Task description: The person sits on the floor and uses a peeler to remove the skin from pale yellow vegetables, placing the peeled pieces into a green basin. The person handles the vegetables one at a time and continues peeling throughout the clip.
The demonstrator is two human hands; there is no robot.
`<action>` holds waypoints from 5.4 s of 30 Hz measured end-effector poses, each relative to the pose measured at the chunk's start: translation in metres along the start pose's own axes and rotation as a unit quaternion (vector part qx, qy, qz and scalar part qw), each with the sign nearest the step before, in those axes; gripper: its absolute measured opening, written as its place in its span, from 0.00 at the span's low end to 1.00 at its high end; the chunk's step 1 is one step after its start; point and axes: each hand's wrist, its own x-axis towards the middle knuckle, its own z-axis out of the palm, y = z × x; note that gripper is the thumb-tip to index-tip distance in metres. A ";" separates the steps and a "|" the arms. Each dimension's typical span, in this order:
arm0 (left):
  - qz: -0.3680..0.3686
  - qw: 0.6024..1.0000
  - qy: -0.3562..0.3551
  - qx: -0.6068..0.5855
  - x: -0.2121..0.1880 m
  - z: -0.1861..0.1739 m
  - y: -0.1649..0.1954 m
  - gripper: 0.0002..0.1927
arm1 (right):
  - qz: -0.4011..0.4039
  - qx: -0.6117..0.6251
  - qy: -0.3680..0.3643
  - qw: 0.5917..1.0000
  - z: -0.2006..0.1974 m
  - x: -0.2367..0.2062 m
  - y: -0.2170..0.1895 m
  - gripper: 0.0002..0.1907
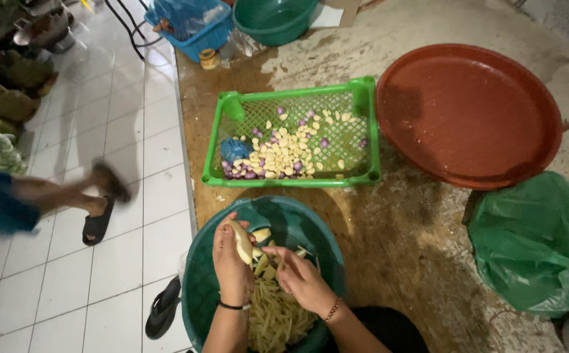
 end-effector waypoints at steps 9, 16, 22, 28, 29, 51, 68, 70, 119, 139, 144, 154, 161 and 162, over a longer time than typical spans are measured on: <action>-0.003 1.000 0.009 -0.002 -0.001 -0.002 -0.002 0.20 | -0.064 0.029 -0.010 0.997 -0.009 -0.001 0.020 0.25; -0.012 1.000 0.016 -0.019 -0.005 -0.010 0.003 0.20 | -0.026 -0.022 -0.043 0.998 -0.003 -0.004 0.004 0.23; 0.001 1.000 0.021 -0.022 -0.004 -0.013 0.011 0.21 | 0.011 0.009 -0.061 0.998 0.008 -0.001 -0.013 0.25; -0.003 1.000 0.027 0.010 -0.008 -0.014 0.011 0.20 | -0.025 -0.107 -0.056 0.992 0.021 -0.008 -0.012 0.25; 0.010 1.000 0.017 0.001 -0.008 -0.014 0.010 0.20 | -0.028 -0.111 -0.060 0.992 0.022 -0.008 -0.011 0.26; 0.028 0.999 -0.013 0.031 -0.012 -0.014 0.009 0.23 | -0.019 -0.111 -0.028 0.993 0.035 -0.002 -0.012 0.22; 0.010 0.999 -0.046 0.021 -0.014 -0.014 -0.003 0.18 | 0.000 -0.076 -0.029 0.997 0.030 0.002 0.006 0.18; 0.020 0.998 -0.042 0.032 -0.013 -0.015 -0.002 0.17 | 0.000 -0.066 -0.038 0.997 0.029 0.002 0.007 0.18; 0.046 0.998 -0.021 0.028 -0.004 -0.025 -0.018 0.17 | 0.109 -0.074 -0.040 0.990 0.024 0.014 -0.018 0.26; -0.041 0.997 -0.030 -0.061 -0.010 -0.014 0.001 0.17 | 0.084 -0.162 -0.007 0.983 0.033 0.015 -0.030 0.26; -0.069 0.996 -0.010 -0.048 -0.010 -0.014 0.000 0.18 | 0.067 -0.152 -0.003 0.986 0.033 0.015 -0.026 0.25; -0.099 0.994 -0.005 -0.055 -0.015 -0.019 -0.011 0.17 | 0.061 -0.184 0.028 0.981 0.033 0.009 -0.018 0.23; -0.150 0.988 0.012 -0.038 -0.011 -0.027 -0.028 0.17 | 0.054 -0.214 0.050 0.974 0.029 0.011 -0.010 0.19; -0.165 0.985 0.015 -0.037 -0.011 -0.027 -0.031 0.17 | 0.043 -0.217 0.052 0.974 0.028 0.011 -0.009 0.18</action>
